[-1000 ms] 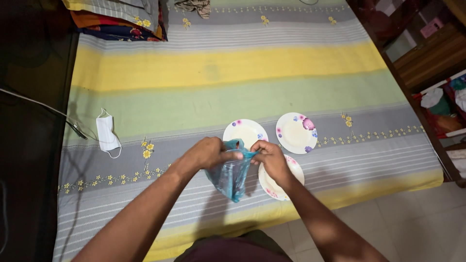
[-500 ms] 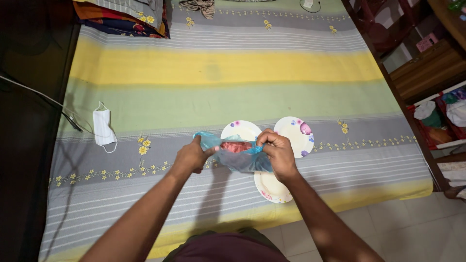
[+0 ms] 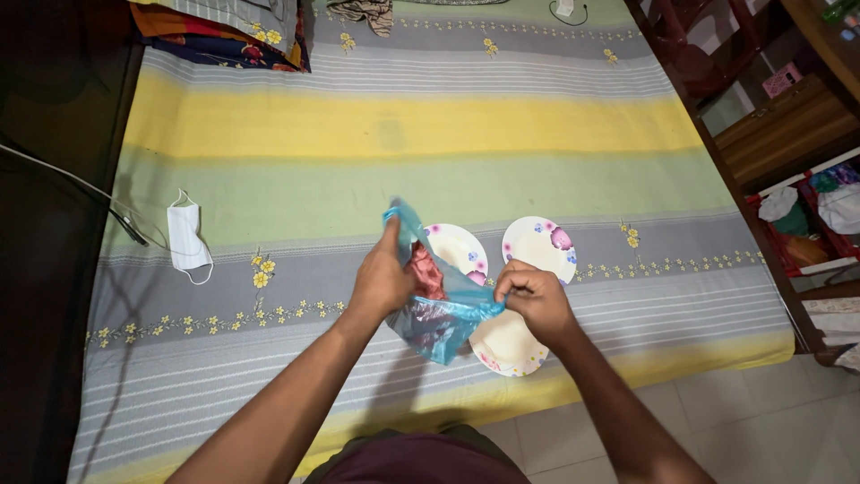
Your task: The person takes fried food items from a bag and arranges them onto several plates laid out on a bed, then disposes of the empty bags in a kitchen trash bin.
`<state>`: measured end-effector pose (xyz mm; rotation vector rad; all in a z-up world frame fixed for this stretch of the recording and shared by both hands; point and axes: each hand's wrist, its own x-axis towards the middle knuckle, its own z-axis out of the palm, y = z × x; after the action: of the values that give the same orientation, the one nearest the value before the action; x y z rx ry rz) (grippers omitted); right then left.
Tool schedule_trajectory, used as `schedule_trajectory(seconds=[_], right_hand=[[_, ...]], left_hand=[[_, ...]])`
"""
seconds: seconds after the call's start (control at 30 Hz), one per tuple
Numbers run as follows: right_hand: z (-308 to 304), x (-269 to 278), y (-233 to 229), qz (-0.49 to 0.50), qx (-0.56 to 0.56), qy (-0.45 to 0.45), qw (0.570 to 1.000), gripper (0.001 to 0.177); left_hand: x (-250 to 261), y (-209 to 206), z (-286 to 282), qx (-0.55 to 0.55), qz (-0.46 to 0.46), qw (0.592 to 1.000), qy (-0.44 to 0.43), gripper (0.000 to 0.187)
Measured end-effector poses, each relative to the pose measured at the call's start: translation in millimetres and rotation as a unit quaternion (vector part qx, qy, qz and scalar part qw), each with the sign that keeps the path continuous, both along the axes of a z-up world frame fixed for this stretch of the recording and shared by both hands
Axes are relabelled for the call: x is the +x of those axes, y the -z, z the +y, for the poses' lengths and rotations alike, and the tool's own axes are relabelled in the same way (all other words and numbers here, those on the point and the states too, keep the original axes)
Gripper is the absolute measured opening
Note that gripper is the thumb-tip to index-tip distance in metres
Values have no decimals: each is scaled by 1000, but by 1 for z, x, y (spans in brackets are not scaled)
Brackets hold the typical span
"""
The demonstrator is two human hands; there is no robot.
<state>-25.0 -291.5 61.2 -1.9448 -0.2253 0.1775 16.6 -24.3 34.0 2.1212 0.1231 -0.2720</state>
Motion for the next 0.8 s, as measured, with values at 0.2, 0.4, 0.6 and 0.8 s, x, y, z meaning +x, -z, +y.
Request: schedule_trajectory(seconds=[0.2, 0.4, 0.6, 0.8], right_hand=[[-2, -2, -17, 56, -152, -5, 987, 5], [28, 4, -53, -194, -73, -32, 978, 36], [77, 25, 5, 64, -142, -7, 988, 42], [97, 12, -11, -13, -429, 42, 902, 76]], left_hand=[[-9, -63, -2, 48, -73, 990, 109, 94], [-13, -99, -9, 30, -80, 980, 179, 94], [-16, -70, -34, 63, -174, 961, 204, 96], [-33, -91, -37, -16, -116, 972, 206, 93]])
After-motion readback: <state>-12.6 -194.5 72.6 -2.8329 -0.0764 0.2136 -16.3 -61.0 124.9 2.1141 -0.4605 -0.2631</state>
